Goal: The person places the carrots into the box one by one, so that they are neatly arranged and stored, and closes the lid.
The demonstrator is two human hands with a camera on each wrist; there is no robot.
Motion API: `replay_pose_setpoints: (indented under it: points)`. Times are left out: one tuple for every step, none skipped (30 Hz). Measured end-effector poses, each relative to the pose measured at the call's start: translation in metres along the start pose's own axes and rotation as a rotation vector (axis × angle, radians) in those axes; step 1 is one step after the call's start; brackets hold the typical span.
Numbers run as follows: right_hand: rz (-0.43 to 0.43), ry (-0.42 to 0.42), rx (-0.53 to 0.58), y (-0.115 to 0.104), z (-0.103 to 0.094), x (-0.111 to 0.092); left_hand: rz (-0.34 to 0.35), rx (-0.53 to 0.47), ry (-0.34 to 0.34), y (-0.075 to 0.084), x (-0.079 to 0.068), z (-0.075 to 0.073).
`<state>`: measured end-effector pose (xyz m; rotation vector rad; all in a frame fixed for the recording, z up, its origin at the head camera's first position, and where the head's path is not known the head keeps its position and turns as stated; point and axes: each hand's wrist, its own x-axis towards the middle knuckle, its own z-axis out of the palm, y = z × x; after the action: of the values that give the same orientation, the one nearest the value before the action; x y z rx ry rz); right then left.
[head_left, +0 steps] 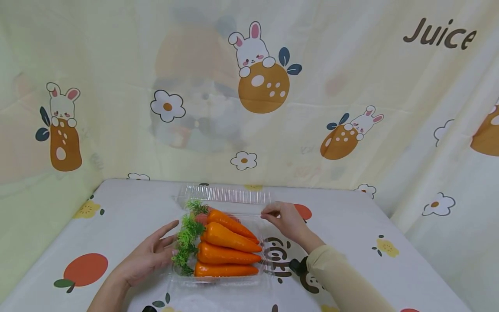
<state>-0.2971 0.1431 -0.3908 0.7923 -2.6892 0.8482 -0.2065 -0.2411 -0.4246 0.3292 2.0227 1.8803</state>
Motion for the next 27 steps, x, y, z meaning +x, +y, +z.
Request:
replay_pose_setpoints:
  points:
    - [-0.015,0.003,-0.012,0.0001,0.0002,-0.0005,-0.001,-0.002,0.000,0.0001,0.0001,0.0000]
    - [-0.029,0.007,-0.026,0.0002,0.0003,-0.0011,-0.003,-0.003,0.001,0.0002,0.0001,0.0000]
    - [-0.039,0.011,-0.036,0.0002,0.0004,-0.0017,-0.004,-0.004,0.000,0.0003,0.0001,0.0000]
    - [-0.048,0.014,-0.047,-0.0001,0.0005,-0.0021,-0.005,-0.003,0.001,0.0005,0.0000,0.0000]
    - [-0.058,0.019,-0.057,-0.0003,0.0004,-0.0026,-0.006,-0.002,0.001,0.0006,-0.0001,0.0000]
    - [-0.065,0.023,-0.062,-0.0005,0.0003,-0.0031,-0.008,0.001,0.002,0.0008,-0.0002,0.0001]
    - [-0.072,0.028,-0.069,-0.0007,0.0002,-0.0036,-0.009,0.003,0.002,0.0009,-0.0003,0.0001]
    - [-0.075,0.032,-0.070,-0.0010,0.0001,-0.0040,-0.009,0.005,0.002,0.0011,-0.0003,0.0002]
    - [-0.079,0.036,-0.072,-0.0011,0.0001,-0.0043,-0.010,0.006,0.002,0.0012,-0.0004,0.0003]
    - [-0.085,0.042,-0.075,-0.0011,0.0001,-0.0046,-0.011,0.008,0.004,0.0012,-0.0004,0.0004]
    - [-0.092,0.047,-0.076,-0.0008,0.0002,-0.0049,-0.011,0.007,0.004,0.0013,-0.0003,0.0005]
    - [-0.097,0.051,-0.078,-0.0006,0.0005,-0.0051,-0.011,0.004,0.004,0.0014,-0.0002,0.0005]
    - [-0.103,0.057,-0.085,-0.0001,0.0008,-0.0053,-0.011,0.002,0.003,0.0015,-0.0002,0.0006]
    - [-0.106,0.063,-0.088,0.0003,0.0012,-0.0055,-0.012,-0.002,0.003,0.0016,-0.0001,0.0006]
    - [-0.110,0.069,-0.092,0.0008,0.0015,-0.0057,-0.013,-0.004,0.001,0.0017,0.0000,0.0007]
    - [-0.114,0.075,-0.095,0.0012,0.0019,-0.0058,-0.014,-0.005,0.001,0.0018,0.0001,0.0008]
    - [-0.118,0.082,-0.096,0.0016,0.0023,-0.0060,-0.015,-0.009,0.000,0.0019,0.0003,0.0008]
    - [-0.120,0.090,-0.100,0.0021,0.0028,-0.0063,-0.016,-0.012,0.000,0.0020,0.0004,0.0008]
    - [-0.122,0.098,-0.102,0.0025,0.0034,-0.0064,-0.017,-0.012,0.000,0.0021,0.0005,0.0009]
    - [-0.122,0.108,-0.104,0.0028,0.0039,-0.0066,-0.017,-0.014,-0.001,0.0022,0.0006,0.0009]
    - [-0.123,0.119,-0.112,0.0032,0.0046,-0.0068,-0.017,-0.013,-0.002,0.0023,0.0006,0.0009]
    - [-0.120,0.131,-0.121,0.0037,0.0053,-0.0072,-0.016,-0.013,-0.001,0.0024,0.0006,0.0010]
    - [-0.117,0.144,-0.131,0.0040,0.0059,-0.0075,-0.016,-0.013,-0.001,0.0024,0.0005,0.0009]
    - [-0.115,0.154,-0.141,0.0042,0.0066,-0.0078,-0.015,-0.012,0.000,0.0025,0.0004,0.0010]
    - [-0.113,0.163,-0.152,0.0045,0.0072,-0.0080,-0.014,-0.011,0.000,0.0025,0.0002,0.0010]
    - [-0.111,0.171,-0.162,0.0049,0.0078,-0.0083,-0.013,-0.011,0.000,0.0025,0.0000,0.0011]
    - [-0.109,0.176,-0.170,0.0052,0.0082,-0.0085,-0.012,-0.010,0.000,0.0026,-0.0001,0.0011]
